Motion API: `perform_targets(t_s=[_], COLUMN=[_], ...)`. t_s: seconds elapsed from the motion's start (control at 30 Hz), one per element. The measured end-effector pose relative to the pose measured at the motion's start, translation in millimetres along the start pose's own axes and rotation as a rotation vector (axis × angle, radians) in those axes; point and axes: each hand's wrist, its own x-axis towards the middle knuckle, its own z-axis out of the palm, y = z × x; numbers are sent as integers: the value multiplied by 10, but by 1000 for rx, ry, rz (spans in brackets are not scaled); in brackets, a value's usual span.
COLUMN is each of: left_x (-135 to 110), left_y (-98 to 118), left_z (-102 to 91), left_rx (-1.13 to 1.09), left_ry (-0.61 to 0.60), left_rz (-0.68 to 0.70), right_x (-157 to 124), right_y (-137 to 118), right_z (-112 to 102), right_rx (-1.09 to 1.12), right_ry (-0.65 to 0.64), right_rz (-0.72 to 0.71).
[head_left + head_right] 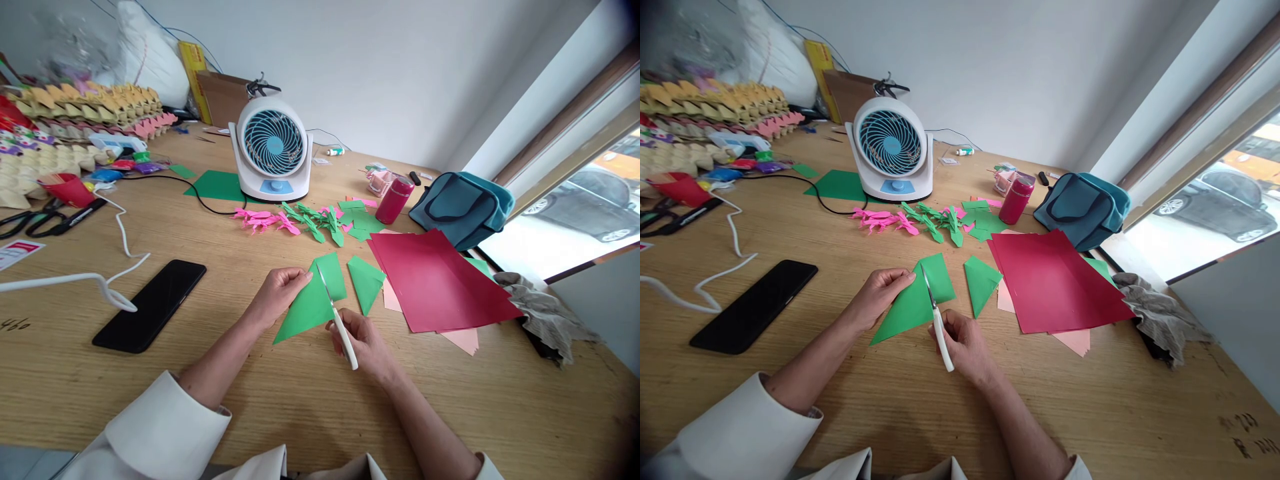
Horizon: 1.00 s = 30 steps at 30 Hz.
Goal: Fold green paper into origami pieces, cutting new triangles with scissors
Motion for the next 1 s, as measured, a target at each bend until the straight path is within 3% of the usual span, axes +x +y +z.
perform_targets(t_s=[0.2,1.0], left_x=[-2,18], left_y=[0,-28], left_z=[30,24], left_rx=[7,-7], left_ry=[-50,-34], left_rz=[10,-22], right_x=[-5,33], right_y=[13,77], right_z=[-4,-55], right_rx=[14,84], right_ry=[3,43], right_rz=[-16,-68])
